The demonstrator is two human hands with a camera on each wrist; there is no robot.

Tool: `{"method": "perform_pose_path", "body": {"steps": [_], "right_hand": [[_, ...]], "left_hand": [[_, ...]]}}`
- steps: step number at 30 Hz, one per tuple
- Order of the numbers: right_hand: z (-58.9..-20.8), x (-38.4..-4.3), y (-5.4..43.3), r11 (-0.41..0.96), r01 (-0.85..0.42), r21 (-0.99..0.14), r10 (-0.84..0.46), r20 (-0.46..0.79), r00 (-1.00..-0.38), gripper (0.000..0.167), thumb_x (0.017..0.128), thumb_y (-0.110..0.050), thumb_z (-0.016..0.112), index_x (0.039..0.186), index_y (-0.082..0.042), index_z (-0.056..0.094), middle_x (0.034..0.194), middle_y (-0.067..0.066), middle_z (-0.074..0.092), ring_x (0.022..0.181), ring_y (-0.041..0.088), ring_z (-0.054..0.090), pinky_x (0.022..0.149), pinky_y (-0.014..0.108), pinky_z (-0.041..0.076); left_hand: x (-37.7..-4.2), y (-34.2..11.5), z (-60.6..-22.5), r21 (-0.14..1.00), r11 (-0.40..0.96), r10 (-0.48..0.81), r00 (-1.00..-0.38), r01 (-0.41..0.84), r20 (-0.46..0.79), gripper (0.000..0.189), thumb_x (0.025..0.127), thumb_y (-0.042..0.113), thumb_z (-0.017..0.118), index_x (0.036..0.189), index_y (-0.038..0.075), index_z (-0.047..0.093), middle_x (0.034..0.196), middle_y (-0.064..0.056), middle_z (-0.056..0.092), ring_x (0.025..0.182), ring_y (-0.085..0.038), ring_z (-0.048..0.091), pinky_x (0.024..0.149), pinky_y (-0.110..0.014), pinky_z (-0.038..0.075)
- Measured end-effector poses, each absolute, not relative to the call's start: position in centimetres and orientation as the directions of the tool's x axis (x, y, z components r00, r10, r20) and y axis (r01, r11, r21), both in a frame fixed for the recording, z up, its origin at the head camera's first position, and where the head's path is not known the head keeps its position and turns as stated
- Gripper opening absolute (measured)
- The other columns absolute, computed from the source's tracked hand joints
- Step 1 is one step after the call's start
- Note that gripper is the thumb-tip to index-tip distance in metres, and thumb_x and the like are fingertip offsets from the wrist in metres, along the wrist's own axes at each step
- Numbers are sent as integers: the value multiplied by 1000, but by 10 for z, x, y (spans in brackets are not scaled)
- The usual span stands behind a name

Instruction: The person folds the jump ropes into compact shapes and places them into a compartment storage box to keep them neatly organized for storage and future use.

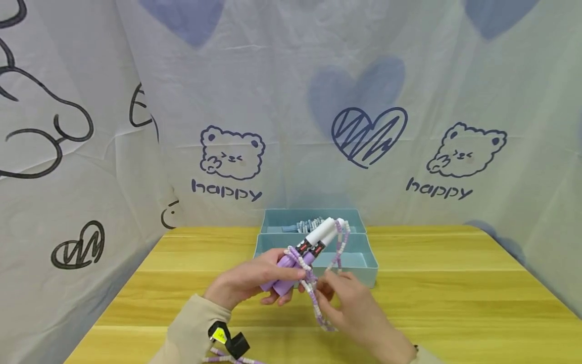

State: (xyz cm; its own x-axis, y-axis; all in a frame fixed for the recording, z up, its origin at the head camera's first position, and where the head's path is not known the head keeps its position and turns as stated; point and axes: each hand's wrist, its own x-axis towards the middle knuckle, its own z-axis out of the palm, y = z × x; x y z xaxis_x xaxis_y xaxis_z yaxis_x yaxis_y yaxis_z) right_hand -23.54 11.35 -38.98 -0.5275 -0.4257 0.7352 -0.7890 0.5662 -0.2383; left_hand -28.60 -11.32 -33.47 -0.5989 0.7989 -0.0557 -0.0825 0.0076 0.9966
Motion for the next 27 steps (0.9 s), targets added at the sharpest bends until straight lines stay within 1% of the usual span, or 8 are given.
{"method": "perform_pose_path", "body": {"steps": [2, 5, 8, 10, 14, 20, 22, 27], "right_hand": [[-389, -232, 113, 538, -762, -360, -440, 651, -619, 12, 93, -9, 64, 103, -14, 67, 94, -10, 69, 91, 12, 62, 80, 37, 54], [-385, -226, 113, 423, -662, -619, -473, 471, -744, 22, 104, -18, 49, 112, -13, 69, 101, -4, 71, 97, 16, 65, 85, 39, 53], [-381, -224, 112, 249, -469, -847, -535, 283, -796, 24, 105, -23, 49, 114, -9, 66, 90, 4, 72, 83, 16, 67, 74, 34, 55], [-380, -223, 112, 164, -354, -921, -566, 206, -798, 22, 103, -22, 53, 113, -6, 64, 83, 8, 70, 73, 17, 66, 66, 31, 55], [-382, -225, 110, 133, -339, -931, -541, 218, -812, 17, 100, -15, 58, 107, -1, 62, 74, 6, 66, 62, 12, 60, 52, 25, 51], [-384, -226, 109, 250, -390, -886, -476, 238, -847, 8, 99, -11, 56, 95, -7, 61, 67, -1, 60, 56, 9, 56, 49, 23, 45], [-381, -225, 110, 292, -386, -875, -479, 216, -851, 10, 99, -12, 57, 104, -6, 62, 67, -1, 59, 55, 9, 56, 48, 23, 44], [-365, -221, 114, 435, -334, -836, -452, 118, -884, 46, 95, -18, 64, 136, 1, 54, 72, -1, 62, 49, 12, 51, 42, 25, 41]], "left_hand": [[-286, -111, -337, 998, 55, 769, -635, -42, -69, 40, 97, 32, 62, 118, 0, 50, 87, -12, 67, 49, -13, 57, 36, -22, 36], [-286, -107, -339, 988, 150, 675, -734, 43, -71, 44, 97, 44, 59, 116, 5, 55, 83, -13, 66, 49, -14, 56, 37, -23, 34], [-285, -104, -341, 970, 224, 595, -801, 94, -60, 39, 96, 45, 60, 110, 8, 60, 80, -12, 64, 51, -14, 55, 37, -22, 34], [-284, -102, -341, 963, 246, 587, -808, 113, -55, 34, 96, 41, 63, 107, 9, 61, 79, -12, 63, 51, -14, 54, 37, -22, 35], [-281, -97, -342, 966, 232, 642, -764, 116, -63, 30, 94, 36, 66, 108, 11, 57, 80, -16, 63, 47, -18, 56, 36, -25, 42], [-279, -94, -343, 973, 214, 677, -732, 92, -80, 28, 93, 22, 68, 116, 17, 52, 93, -22, 61, 46, -21, 58, 38, -30, 48], [-280, -96, -344, 972, 216, 674, -735, 94, -79, 30, 92, 19, 68, 117, 19, 52, 96, -23, 60, 47, -21, 58, 39, -30, 48], [-287, -103, -348, 964, 214, 628, -778, 157, -13, 32, 91, 13, 69, 118, 17, 53, 101, -22, 58, 51, -24, 61, 46, -38, 54]]}}
